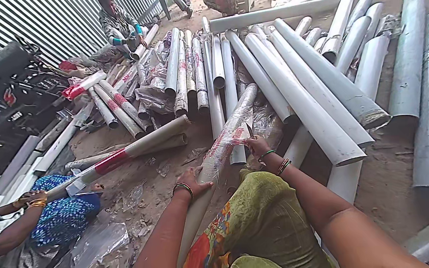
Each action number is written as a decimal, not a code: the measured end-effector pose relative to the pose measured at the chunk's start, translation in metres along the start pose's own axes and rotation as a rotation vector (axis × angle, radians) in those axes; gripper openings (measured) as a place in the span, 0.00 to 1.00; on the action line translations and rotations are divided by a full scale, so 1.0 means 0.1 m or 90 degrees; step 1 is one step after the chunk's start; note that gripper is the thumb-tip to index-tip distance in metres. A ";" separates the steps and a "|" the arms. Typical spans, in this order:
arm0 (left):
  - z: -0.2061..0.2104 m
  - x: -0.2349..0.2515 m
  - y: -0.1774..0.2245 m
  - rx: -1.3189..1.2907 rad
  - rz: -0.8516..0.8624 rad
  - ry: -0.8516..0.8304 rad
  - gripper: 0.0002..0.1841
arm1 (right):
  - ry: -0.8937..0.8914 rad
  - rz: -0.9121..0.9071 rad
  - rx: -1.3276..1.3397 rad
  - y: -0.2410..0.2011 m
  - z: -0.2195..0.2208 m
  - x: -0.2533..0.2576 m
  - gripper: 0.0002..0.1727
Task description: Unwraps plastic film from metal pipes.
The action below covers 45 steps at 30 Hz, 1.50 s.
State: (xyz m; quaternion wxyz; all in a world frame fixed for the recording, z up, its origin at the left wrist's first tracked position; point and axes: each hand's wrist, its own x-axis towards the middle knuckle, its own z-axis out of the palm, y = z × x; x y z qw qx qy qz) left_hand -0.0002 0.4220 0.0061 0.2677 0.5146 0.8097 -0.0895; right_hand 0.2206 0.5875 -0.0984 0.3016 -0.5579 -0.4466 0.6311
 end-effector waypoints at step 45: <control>0.00 -0.05 0.07 0.019 -0.002 -0.007 0.45 | 0.012 -0.089 -0.356 -0.05 -0.29 -0.54 0.24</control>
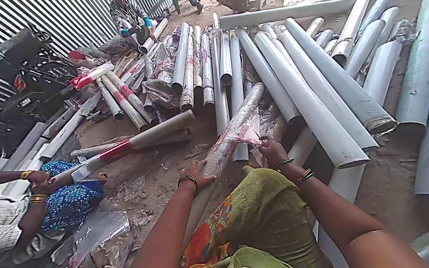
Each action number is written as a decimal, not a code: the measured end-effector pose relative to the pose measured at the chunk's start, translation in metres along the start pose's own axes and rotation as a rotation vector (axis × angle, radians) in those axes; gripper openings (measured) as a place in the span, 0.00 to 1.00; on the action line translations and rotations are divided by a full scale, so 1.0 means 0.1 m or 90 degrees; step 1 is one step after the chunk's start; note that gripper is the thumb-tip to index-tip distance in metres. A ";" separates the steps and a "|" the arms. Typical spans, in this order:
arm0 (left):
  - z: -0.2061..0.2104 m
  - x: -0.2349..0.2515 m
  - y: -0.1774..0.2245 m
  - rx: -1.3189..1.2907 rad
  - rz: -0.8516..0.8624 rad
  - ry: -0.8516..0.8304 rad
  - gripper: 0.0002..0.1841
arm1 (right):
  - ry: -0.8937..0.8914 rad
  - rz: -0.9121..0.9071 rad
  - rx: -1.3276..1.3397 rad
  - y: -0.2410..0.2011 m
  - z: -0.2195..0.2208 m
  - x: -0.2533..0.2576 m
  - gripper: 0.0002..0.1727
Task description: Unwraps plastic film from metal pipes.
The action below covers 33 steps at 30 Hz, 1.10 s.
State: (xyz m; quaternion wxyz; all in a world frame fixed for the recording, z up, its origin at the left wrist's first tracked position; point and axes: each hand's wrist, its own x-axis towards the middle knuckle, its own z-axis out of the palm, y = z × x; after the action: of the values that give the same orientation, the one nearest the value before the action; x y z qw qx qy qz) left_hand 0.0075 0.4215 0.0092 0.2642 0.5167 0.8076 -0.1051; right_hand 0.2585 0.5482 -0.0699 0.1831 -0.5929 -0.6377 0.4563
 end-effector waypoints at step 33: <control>-0.04 -1.41 0.78 -0.298 0.295 0.088 0.62 | -0.036 -0.655 0.355 -1.95 -0.81 -2.48 0.12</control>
State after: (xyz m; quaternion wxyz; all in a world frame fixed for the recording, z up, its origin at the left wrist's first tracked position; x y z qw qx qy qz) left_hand 0.1215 0.3481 0.0956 0.3368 0.6179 0.6869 0.1814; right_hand 0.2629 0.3723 0.2039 0.5131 -0.1242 -0.7039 0.4752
